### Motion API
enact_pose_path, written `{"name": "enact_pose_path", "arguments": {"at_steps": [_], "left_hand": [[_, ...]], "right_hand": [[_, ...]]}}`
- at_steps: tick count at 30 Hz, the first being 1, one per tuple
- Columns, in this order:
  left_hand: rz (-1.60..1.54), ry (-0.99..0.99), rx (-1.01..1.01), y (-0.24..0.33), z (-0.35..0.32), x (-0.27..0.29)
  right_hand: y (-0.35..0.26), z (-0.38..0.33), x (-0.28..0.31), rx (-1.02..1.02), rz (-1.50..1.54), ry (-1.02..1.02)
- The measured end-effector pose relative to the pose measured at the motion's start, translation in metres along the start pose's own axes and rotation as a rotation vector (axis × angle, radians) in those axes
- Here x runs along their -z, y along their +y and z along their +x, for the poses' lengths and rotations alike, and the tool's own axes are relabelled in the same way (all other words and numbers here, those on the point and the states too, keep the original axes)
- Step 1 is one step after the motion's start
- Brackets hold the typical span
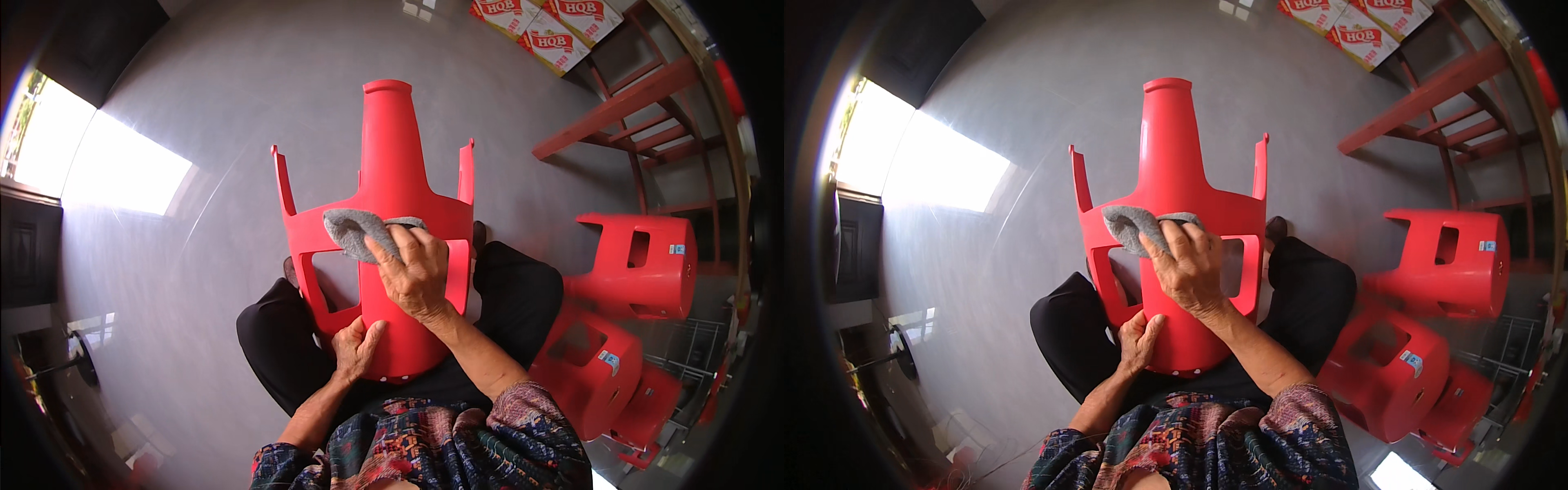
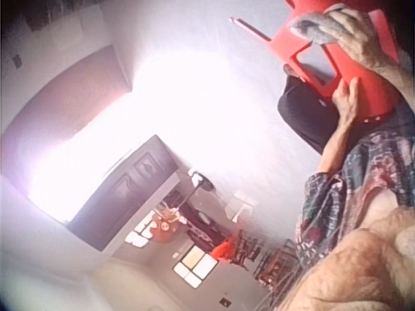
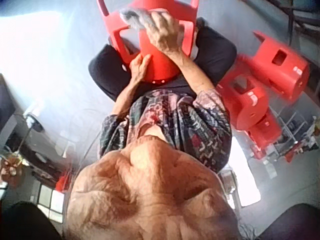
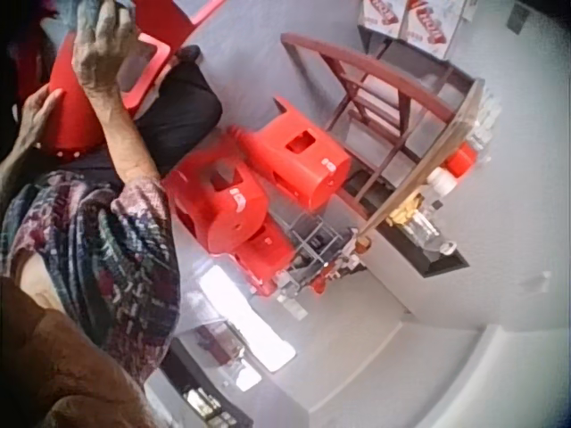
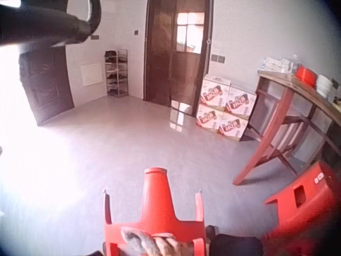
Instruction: The person wipes a red plastic basin and places it on a table. They then sit on the floor and wipe several red plastic stools with a gray cloth, cleaning the top, sides, and legs of each stool individually.
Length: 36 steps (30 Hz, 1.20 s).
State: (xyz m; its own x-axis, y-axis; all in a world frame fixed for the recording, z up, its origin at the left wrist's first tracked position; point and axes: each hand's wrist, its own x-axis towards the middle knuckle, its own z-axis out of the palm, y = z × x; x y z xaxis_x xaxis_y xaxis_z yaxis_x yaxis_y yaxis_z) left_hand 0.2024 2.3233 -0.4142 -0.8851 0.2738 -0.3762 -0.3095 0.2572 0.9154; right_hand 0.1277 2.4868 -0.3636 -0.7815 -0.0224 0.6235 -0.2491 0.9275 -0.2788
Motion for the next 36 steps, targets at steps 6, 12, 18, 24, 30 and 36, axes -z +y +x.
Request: {"name": "enact_pose_path", "arguments": {"at_steps": [6,12,18,24,30,36], "left_hand": [[-0.027,0.007,-0.012,0.000,0.001,-0.003],[0.131,0.017,-0.136,0.002,0.002,-0.011],[0.358,0.063,-0.199,-0.003,0.002,-0.012],[0.434,0.001,-0.139,-0.004,0.000,-0.010],[0.526,0.038,-0.223,-0.005,-0.003,-0.019],[0.447,-0.009,-0.281,-0.021,0.000,-0.034]], "right_hand": [[0.114,-0.030,-0.040,-0.732,-0.104,0.023],[0.219,-0.107,-0.072,-1.411,0.034,-0.123],[0.126,-0.063,-0.044,-1.060,0.203,0.057],[0.039,-0.020,-0.004,-0.360,0.001,0.026],[-0.019,0.021,-0.023,0.170,-0.440,-0.294],[-0.074,0.020,-0.118,0.412,-0.483,-0.499]]}}
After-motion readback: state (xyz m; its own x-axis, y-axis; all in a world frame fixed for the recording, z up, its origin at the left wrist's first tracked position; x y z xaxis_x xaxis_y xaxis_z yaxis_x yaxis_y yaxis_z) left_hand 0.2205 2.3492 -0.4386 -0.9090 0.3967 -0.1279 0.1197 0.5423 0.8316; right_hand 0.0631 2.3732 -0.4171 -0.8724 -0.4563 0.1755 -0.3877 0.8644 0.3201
